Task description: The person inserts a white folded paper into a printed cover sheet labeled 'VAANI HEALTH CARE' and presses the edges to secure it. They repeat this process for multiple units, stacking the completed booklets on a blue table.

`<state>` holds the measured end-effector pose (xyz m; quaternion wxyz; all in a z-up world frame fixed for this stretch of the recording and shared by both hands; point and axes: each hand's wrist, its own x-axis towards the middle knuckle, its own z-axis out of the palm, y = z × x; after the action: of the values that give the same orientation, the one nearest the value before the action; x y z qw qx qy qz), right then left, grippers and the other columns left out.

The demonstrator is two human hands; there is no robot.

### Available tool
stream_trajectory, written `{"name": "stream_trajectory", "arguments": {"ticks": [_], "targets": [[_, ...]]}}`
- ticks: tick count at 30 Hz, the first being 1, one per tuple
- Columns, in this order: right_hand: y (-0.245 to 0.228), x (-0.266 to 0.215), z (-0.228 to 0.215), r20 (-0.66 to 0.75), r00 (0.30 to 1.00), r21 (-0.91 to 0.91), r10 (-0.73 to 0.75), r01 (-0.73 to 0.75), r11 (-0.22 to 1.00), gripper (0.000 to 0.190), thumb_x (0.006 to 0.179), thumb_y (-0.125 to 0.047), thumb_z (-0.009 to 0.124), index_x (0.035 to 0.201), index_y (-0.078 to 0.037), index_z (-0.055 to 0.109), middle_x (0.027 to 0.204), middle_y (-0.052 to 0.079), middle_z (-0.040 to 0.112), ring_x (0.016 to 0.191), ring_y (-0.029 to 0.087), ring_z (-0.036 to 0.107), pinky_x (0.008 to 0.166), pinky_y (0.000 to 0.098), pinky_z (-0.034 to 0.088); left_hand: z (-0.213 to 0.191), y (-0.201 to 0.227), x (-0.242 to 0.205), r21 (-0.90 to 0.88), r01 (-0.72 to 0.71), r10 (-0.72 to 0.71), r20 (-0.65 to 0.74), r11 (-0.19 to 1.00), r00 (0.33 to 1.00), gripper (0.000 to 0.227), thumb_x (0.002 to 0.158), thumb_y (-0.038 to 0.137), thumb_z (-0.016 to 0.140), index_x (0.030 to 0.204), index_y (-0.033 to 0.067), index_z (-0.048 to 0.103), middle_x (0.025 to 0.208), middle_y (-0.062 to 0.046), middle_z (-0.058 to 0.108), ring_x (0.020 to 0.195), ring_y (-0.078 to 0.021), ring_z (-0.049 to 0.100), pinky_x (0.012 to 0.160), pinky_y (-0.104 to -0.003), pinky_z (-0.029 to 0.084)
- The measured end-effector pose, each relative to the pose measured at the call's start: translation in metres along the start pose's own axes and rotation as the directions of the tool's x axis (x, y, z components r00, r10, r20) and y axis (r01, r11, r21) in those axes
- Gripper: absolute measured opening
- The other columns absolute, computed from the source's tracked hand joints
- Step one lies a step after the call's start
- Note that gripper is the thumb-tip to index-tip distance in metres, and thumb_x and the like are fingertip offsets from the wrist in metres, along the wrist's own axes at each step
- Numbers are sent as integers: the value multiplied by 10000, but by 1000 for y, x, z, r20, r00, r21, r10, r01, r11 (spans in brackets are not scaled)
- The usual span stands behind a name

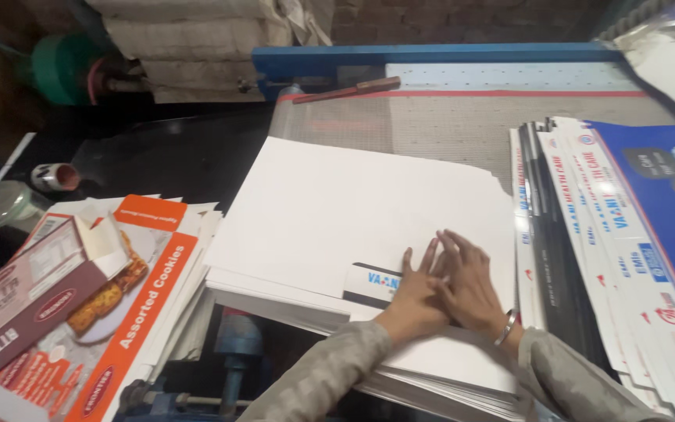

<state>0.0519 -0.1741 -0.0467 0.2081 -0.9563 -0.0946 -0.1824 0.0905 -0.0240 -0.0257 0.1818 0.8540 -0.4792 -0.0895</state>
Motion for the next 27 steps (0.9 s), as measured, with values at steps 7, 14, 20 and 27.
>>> {"name": "stream_trajectory", "arguments": {"ticks": [7,14,20,27], "targets": [[13,18,-8,-12,988,-10,-153,153,988,806,978,-599,436,1563,-63,296,1576,229,309,1425,373,330,1203,592,168,30,-12,-3,287,-22,77,-181,958,980,707,891,350,634,1536,130,443,1722,-216,245,1604,-397,110,1188,-694,91],[11,3,6,56,966,-150,-254,260,954,752,895,-499,567,1500,-122,328,1512,222,357,1415,358,336,1161,582,171,-3,-3,-4,113,-42,43,-4,993,999,826,755,423,641,1521,179,452,1694,-139,213,1560,-370,64,1158,-711,93],[2,23,-13,75,995,-137,67,-56,989,666,972,-444,539,1500,-58,412,1350,225,476,1210,358,458,1062,517,346,-2,5,0,255,30,-30,-3,966,1000,602,959,287,470,1543,150,420,1708,-118,185,1568,-348,66,1187,-680,91],[-53,-66,-71,452,890,-45,66,-51,998,618,885,-457,663,1330,-46,537,1240,135,577,1139,291,577,989,425,474,14,-4,-62,67,-65,64,13,996,998,623,1010,434,360,1570,161,351,1676,-38,219,1546,-278,141,1187,-633,114]]}}
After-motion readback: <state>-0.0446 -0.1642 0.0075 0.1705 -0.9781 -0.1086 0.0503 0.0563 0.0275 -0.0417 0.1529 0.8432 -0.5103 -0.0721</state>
